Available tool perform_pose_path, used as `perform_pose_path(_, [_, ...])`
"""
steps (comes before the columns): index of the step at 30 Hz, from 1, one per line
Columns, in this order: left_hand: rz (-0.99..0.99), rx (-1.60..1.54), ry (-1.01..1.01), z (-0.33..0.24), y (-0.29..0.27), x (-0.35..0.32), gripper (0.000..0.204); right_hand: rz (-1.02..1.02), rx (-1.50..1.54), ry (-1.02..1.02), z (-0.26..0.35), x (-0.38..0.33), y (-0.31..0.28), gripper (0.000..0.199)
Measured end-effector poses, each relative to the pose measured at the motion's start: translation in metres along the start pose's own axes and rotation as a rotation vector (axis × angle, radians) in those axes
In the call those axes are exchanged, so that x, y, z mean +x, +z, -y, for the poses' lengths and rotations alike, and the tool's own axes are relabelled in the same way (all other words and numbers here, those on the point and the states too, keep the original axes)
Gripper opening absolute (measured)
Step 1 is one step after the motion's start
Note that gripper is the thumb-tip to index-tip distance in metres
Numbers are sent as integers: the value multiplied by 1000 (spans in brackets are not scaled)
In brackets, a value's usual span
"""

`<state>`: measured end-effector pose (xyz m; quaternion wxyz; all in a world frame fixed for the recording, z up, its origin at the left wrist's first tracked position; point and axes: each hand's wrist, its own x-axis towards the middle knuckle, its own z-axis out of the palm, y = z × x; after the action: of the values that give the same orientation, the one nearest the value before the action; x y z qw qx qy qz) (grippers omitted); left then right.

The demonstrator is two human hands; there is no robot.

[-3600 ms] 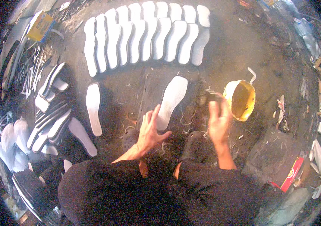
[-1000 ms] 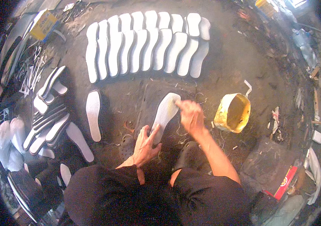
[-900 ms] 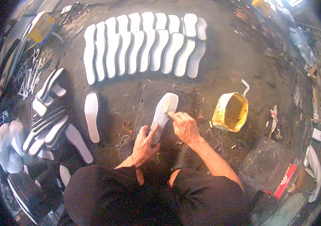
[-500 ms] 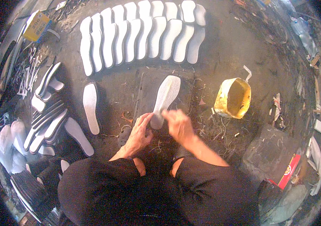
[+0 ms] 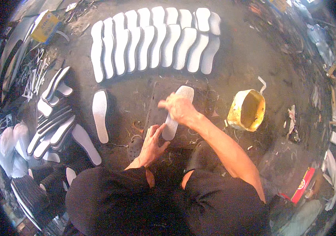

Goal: The person applies glue to white shoe insoles using a brush and places them on a pile. The person repeatedly picks up insoles, applies glue, and stacks them.

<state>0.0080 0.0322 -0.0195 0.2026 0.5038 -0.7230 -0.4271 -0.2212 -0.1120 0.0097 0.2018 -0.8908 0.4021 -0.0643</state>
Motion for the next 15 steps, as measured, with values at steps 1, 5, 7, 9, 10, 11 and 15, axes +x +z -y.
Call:
perform_pose_path(1, [5, 4, -3, 0, -1, 0, 91, 55, 69, -132, 0, -1, -2, 33])
perform_pose_path(5, [11, -5, -15, -4, -6, -2, 90, -475, -36, 477, -11, -13, -18, 36])
perform_pose_path(7, [18, -40, 41, -4, -12, -2, 83, -458, -103, 395, -7, -26, -13, 40])
perform_pose_path(9, [-59, -102, 93, 0, -22, 2, 65, -333, -102, 288, 17, -41, 9, 42])
perform_pose_path(10, [-175, -164, -41, 0, -26, 1, 50, -277, -164, 233, 41, -55, 25, 37])
perform_pose_path(11, [-253, -141, -75, 5, -34, 6, 47, -252, -161, 147, 63, -68, 40, 40])
perform_pose_path(15, [-380, -291, -240, 16, -51, 18, 40, -202, 46, 142, 132, -105, 63, 39])
